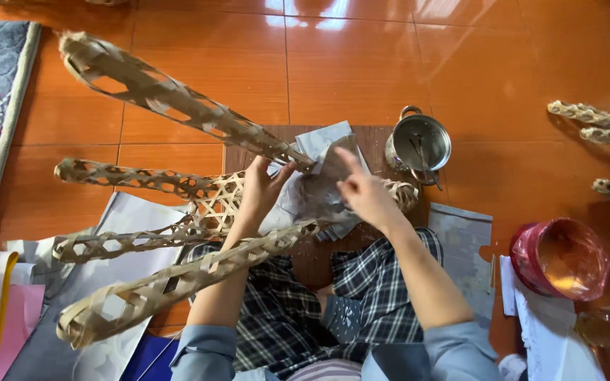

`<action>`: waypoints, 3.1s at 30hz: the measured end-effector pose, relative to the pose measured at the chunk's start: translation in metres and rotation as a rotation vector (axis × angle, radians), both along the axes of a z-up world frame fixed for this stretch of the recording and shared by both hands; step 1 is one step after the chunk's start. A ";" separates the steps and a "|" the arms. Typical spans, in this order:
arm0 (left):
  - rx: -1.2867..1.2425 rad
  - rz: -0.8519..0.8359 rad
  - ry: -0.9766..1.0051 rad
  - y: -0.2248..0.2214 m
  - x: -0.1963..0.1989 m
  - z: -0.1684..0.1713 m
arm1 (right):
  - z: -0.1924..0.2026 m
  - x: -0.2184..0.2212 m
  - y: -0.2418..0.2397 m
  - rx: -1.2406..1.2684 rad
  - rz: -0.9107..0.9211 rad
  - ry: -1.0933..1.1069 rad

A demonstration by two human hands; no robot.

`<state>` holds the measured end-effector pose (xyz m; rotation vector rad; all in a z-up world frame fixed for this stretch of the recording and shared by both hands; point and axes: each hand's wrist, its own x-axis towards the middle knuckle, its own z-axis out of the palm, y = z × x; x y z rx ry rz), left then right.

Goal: Applying paper strips and adhesive to a woven giraffe sculpture to create a paper-mache surface

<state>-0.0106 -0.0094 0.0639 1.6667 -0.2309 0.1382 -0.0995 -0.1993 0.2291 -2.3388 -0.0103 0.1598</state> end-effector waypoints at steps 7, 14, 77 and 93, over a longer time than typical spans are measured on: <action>0.155 -0.080 0.001 0.012 -0.024 0.069 | -0.158 0.046 -0.072 -0.064 -0.305 -0.094; 0.252 -0.236 -0.072 0.024 -0.018 0.061 | -0.088 -0.010 0.014 -0.208 -0.107 -0.564; -0.111 -0.129 0.370 0.061 -0.028 0.004 | -0.019 0.020 0.073 -0.041 0.596 0.233; -0.155 -0.080 0.398 0.065 -0.011 -0.015 | -0.184 0.046 -0.083 0.131 -0.247 -0.057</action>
